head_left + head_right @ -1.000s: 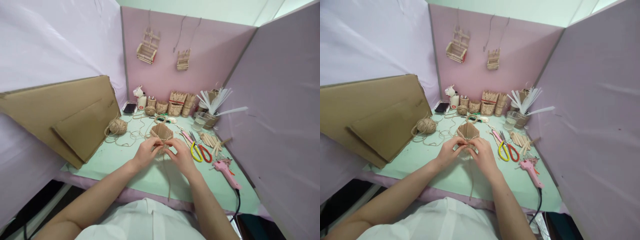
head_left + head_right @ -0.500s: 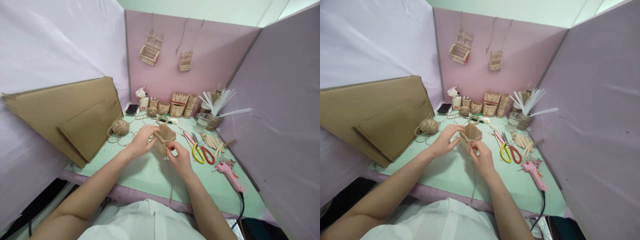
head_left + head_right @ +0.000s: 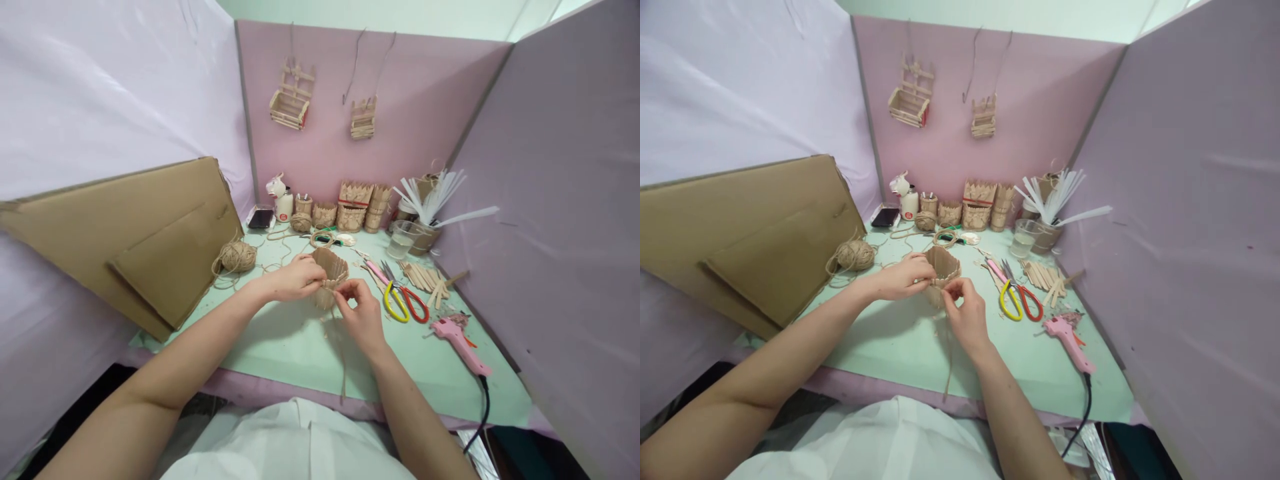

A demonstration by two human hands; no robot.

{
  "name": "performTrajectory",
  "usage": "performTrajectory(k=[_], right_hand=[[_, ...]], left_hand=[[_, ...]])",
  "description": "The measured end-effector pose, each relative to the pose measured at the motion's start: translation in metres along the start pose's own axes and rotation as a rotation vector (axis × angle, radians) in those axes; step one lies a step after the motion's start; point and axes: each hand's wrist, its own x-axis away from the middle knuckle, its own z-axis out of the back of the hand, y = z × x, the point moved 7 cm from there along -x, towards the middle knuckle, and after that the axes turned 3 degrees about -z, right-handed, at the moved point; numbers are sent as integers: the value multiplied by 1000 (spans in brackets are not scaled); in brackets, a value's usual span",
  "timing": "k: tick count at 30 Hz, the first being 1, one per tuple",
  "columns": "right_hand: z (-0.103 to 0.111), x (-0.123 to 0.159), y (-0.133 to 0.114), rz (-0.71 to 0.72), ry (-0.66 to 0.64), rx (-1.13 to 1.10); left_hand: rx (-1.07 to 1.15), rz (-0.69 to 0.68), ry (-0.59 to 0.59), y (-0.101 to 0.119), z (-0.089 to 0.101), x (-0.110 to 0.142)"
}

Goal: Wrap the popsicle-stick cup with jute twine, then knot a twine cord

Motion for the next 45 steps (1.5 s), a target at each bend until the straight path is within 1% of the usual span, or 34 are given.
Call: performTrajectory(k=[5, 12, 15, 19, 25, 27, 29, 30, 31, 33, 35, 36, 38, 39, 41, 43, 45], right_hand=[[2, -2, 7, -53, 71, -26], [3, -4, 11, -81, 145, 1], [5, -5, 11, -79, 164, -1], [9, -7, 15, -100, 191, -1], [7, -10, 21, -151, 181, -30], [12, -11, 20, -151, 168, -41], [28, -11, 19, -140, 175, -5], [43, -10, 19, -137, 202, 47], [61, -9, 21, -138, 227, 122], [105, -3, 31, -180, 275, 333], [150, 6, 48, -277, 260, 604], [171, 11, 59, -348, 240, 733], [203, 22, 83, -505, 147, 949], [214, 27, 93, -560, 94, 1023], [223, 34, 109, -644, -13, 1088], [219, 38, 121, -699, -124, 1078], [210, 39, 127, -740, -207, 1053]], left_hand=[[-19, -2, 2, 1, -3, -1], [-77, 78, 110, -5, -12, -1], [-74, 97, 134, -9, -17, -1], [-46, 112, 195, -11, -17, 1], [-58, 125, 208, -11, -18, 3], [-59, 128, 219, -12, -19, 3], [-57, 129, 228, -13, -19, 4], [-51, 128, 236, -13, -19, 5], [-42, 126, 248, -13, -19, 6], [-16, 118, 279, -13, -16, 8], [30, 115, 312, -14, -13, 11], [68, 118, 330, -15, -10, 12], [182, 144, 379, -20, -4, 17], [250, 171, 407, -24, 0, 19], [383, 236, 449, -32, 4, 26], [506, 297, 461, -41, 3, 32], [606, 338, 459, -48, 0, 38]])
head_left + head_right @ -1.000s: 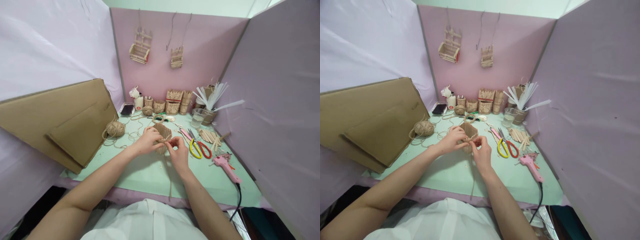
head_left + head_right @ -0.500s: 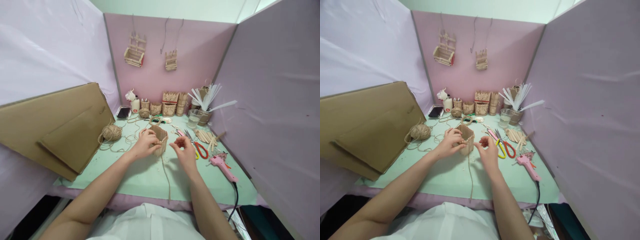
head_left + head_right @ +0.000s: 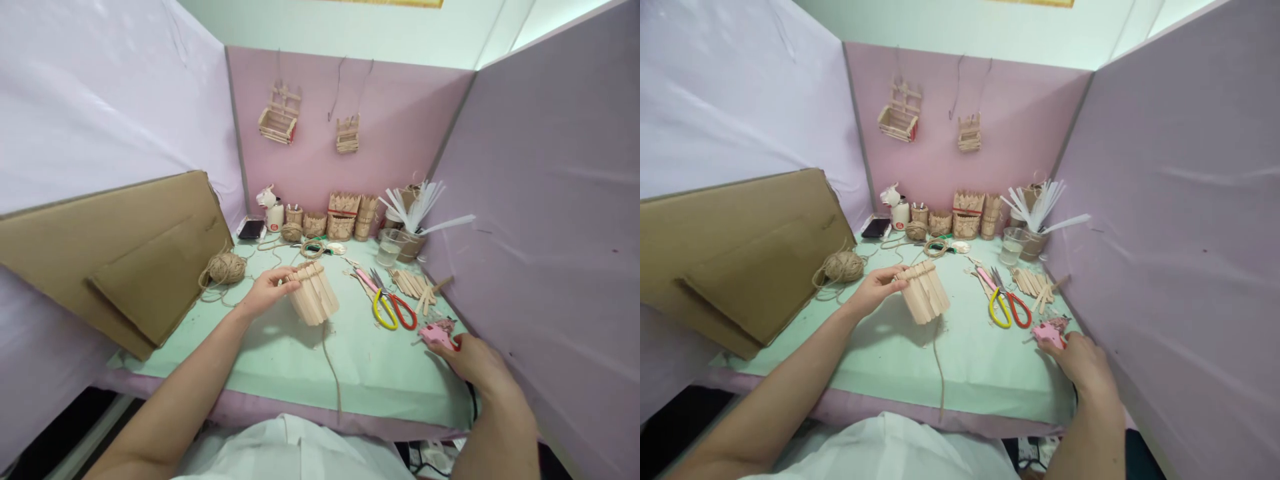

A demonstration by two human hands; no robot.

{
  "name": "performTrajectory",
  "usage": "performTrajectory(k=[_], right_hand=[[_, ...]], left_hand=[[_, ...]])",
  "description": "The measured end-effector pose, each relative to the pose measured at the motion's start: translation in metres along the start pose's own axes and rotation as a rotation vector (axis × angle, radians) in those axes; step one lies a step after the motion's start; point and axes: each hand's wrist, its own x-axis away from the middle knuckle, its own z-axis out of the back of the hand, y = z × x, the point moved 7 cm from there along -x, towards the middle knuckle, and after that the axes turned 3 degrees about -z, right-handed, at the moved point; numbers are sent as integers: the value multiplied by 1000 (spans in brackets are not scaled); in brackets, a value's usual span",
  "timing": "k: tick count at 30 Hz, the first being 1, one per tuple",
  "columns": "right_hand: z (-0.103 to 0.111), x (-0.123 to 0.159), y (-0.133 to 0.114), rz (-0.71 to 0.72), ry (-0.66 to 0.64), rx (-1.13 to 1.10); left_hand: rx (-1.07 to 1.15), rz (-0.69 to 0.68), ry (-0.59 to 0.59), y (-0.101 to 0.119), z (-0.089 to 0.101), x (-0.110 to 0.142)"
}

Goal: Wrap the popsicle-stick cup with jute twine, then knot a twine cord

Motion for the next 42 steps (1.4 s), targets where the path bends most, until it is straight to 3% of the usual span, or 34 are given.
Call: performTrajectory(k=[7, 11, 16, 18, 23, 29, 42], right_hand=[[-2, 3, -10, -32, -59, 12], [15, 13, -4, -33, 41, -83], [50, 40, -15, 90, 313, -478], [52, 51, -29, 148, 339, -733], [34, 80, -105, 443, 119, -1263], [9, 111, -169, 550, -121, -1207], [-7, 120, -190, 576, -203, -1187]], left_hand=[[93, 90, -9, -22, 7, 1], [93, 84, -16, -23, 8, 0], [96, 56, -47, -20, 7, 1], [99, 45, -57, -19, 6, 1], [80, 39, -85, -14, 4, 2], [33, 3, -116, -1, 1, 3], [-23, -51, -158, 10, -6, 5]])
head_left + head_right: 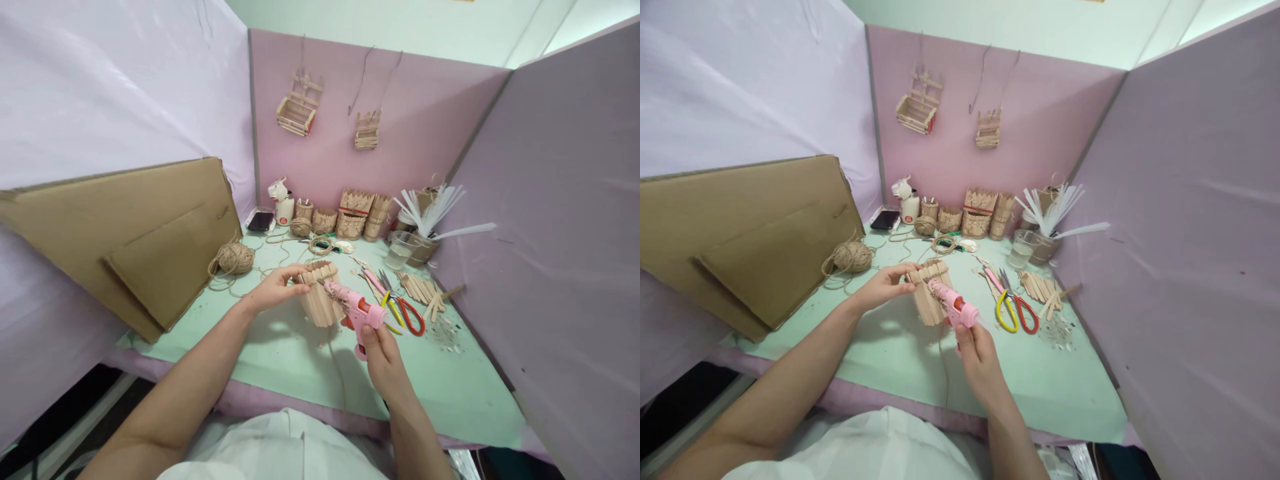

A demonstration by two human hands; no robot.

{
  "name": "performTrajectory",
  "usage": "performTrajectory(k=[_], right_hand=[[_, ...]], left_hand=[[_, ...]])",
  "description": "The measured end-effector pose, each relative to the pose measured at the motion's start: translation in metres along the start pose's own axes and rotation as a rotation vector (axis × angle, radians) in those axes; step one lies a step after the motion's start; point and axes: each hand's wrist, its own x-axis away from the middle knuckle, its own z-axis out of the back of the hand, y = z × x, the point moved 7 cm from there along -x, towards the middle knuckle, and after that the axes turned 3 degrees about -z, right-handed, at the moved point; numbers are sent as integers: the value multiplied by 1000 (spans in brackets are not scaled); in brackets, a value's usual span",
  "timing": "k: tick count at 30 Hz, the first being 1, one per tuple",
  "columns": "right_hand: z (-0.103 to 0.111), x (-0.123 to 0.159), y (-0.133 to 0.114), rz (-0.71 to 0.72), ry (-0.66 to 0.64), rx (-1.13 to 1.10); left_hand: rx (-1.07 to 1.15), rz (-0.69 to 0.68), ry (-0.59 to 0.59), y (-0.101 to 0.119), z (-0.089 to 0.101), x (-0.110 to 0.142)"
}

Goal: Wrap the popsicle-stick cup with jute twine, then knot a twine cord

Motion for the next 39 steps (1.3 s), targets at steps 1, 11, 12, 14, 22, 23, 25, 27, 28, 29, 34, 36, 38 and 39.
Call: performTrajectory(k=[1, 11, 12, 14, 22, 23, 25, 27, 28, 29, 34, 36, 38, 39], right_hand=[[0, 0, 0, 0, -2, 2], [-1, 2, 2, -6, -11, -17], [-1, 2, 2, -7, -9, -19], [-1, 2, 1, -9, -4, -17], [-2, 1, -3, 0, -6, -13], [-1, 1, -3, 6, 0, -13], [-1, 1, -3, 14, 4, -9], [-1, 2, -3, 16, 1, 2], [-1, 2, -3, 13, 1, 5], [-1, 2, -2, 5, 0, 4], [0, 3, 8, -31, 17, -13], [1, 3, 10, -29, 27, -10], [1, 2, 11, -27, 35, -7], [1, 3, 11, -27, 37, -6]], left_hand=[[5, 4, 0, 0, 0, 0], [16, 10, -8, -2, 0, 0], [14, 7, -12, -1, 0, 0], [6, 4, -14, 0, 0, 1], [24, 1, -17, 0, -1, 1], [25, 2, -18, 0, -1, 0], [21, 3, -19, -1, -1, 1], [15, 2, -22, -1, 0, 1], [14, 0, -24, -1, 0, 1], [16, -2, -27, -1, -1, 0], [36, 5, -24, -3, -1, 0], [27, 3, -20, -3, -1, 0], [16, -6, -22, -2, -1, 0], [12, -9, -24, -1, -1, 0]])
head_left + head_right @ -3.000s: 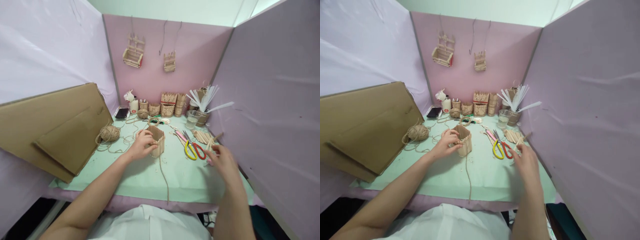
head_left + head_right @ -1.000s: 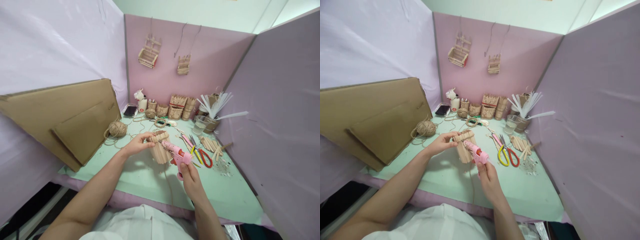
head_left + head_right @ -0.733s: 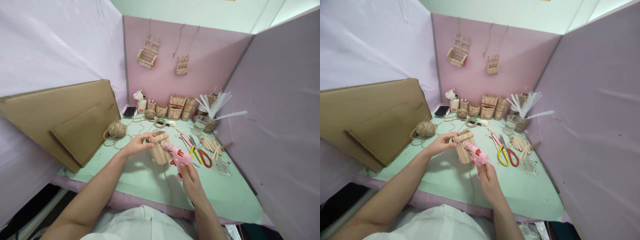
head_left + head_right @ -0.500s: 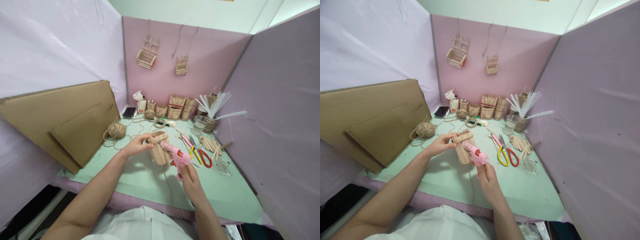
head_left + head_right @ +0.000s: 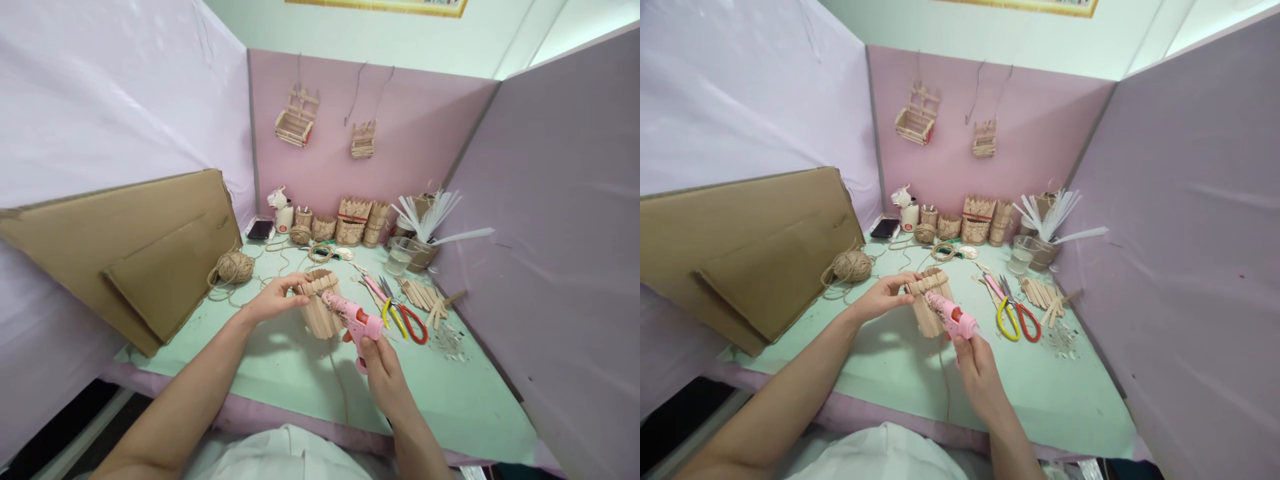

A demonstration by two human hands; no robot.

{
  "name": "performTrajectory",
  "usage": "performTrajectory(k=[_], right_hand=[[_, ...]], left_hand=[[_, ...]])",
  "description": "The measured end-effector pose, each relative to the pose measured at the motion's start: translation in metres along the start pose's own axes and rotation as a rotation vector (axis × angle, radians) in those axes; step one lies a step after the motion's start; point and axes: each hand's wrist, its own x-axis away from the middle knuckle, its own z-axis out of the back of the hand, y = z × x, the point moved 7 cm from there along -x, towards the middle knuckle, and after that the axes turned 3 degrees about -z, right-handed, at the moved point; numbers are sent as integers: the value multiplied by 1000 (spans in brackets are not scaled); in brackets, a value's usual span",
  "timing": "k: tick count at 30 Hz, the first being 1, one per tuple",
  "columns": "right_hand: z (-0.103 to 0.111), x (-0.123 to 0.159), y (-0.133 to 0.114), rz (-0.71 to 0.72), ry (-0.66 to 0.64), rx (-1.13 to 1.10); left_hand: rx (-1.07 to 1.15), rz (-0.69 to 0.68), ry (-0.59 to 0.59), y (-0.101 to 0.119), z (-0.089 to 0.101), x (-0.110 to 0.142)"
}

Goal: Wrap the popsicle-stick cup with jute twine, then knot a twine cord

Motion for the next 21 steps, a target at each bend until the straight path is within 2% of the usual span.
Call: performTrajectory(k=[21], right_hand=[[1, 2, -4, -26, -6, 4]], left_hand=[[6, 4, -14, -3, 0, 1]])
